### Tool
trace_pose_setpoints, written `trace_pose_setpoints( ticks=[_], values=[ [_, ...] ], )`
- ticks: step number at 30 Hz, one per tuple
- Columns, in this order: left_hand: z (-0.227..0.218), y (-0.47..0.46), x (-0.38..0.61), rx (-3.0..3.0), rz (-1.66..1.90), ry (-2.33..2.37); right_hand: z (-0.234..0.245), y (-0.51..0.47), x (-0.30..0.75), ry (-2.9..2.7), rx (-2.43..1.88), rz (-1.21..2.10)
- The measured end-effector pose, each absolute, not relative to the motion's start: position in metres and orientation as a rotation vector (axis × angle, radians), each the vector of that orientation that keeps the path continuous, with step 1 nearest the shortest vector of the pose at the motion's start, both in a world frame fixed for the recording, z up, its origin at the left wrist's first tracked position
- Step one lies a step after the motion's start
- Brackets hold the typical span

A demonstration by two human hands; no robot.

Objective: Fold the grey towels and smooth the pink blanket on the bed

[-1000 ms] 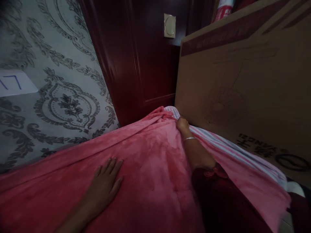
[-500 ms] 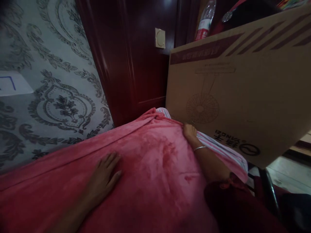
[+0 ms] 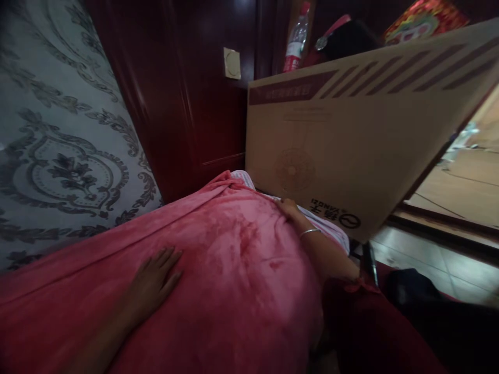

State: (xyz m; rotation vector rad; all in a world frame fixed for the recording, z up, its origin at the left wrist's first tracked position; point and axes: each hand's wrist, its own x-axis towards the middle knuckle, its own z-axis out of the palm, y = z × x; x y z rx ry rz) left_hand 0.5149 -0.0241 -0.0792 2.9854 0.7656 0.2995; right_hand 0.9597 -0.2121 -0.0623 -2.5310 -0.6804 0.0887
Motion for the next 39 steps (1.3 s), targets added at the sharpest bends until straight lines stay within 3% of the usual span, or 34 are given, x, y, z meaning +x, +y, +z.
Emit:
trace_pose_setpoints(
  ticks=[11,15,21,30,39],
  values=[
    [-0.058,-0.039,0.516,3.061,0.285,0.755,-0.065,-0.277,0.929,-0.672,-2.403,-0.020],
    [-0.060,-0.070,0.486,3.094,0.493,0.561,-0.069,-0.279,0.939,-0.477,-2.531,-0.028],
    [-0.080,-0.151,0.414,3.298,0.787,0.128,-0.074,-0.292,0.943,-0.549,-2.541,0.002],
    [-0.136,-0.218,0.398,3.283,1.001,-0.047,-0.076,-0.353,0.907,-0.574,-2.488,-0.135],
    [-0.110,-0.259,0.412,3.516,0.909,-0.032,-0.073,-0.387,0.876,-0.478,-2.670,-0.122]
  ],
)
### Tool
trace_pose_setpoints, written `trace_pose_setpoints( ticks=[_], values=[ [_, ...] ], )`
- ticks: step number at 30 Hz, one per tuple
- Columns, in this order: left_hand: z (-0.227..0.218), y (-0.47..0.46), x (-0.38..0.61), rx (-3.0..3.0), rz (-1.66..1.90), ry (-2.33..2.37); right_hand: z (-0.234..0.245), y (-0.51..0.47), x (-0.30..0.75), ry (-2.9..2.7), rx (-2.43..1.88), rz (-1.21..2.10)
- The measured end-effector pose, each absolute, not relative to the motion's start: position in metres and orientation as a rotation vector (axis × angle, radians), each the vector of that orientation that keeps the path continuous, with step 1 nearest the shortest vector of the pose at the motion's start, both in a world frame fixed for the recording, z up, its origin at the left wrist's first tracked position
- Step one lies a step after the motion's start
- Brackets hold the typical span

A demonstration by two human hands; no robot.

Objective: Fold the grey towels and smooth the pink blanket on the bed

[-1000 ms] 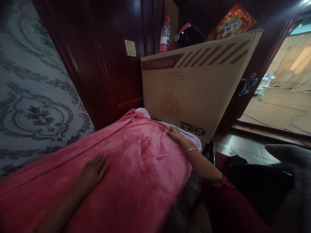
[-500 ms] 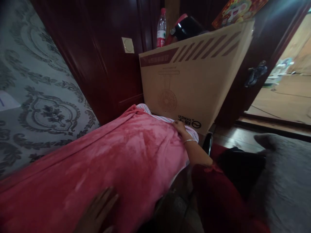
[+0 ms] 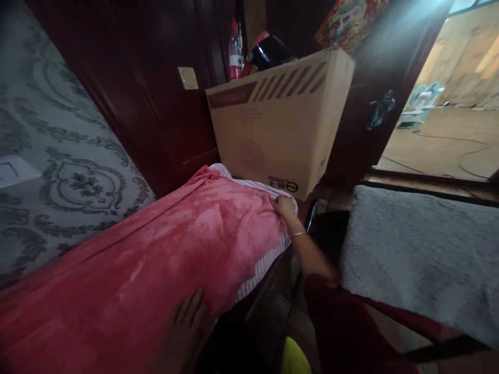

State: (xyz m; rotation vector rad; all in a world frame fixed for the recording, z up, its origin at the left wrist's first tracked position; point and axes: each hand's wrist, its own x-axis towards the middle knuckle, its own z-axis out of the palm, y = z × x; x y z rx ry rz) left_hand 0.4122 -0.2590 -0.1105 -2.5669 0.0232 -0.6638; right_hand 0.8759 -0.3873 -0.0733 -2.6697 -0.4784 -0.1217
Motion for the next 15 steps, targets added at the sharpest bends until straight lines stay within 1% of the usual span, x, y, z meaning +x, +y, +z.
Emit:
trace_pose_setpoints(
  ticks=[5,9,12,15],
  values=[
    [-0.112,-0.261,0.420,-2.564,-0.820,-0.012,-0.069,-0.384,0.870,-0.423,-2.662,-0.141],
    [-0.119,-0.265,0.421,-2.608,-0.984,-0.054,-0.067,-0.394,0.873,-0.232,-2.628,-0.227],
    [-0.129,-0.271,0.424,-2.631,-1.123,-0.050,-0.071,-0.403,0.876,-0.047,-2.598,-0.272],
    [-0.138,-0.281,0.429,-2.643,-1.187,-0.072,-0.083,-0.405,0.877,0.071,-2.575,-0.265]
  ],
)
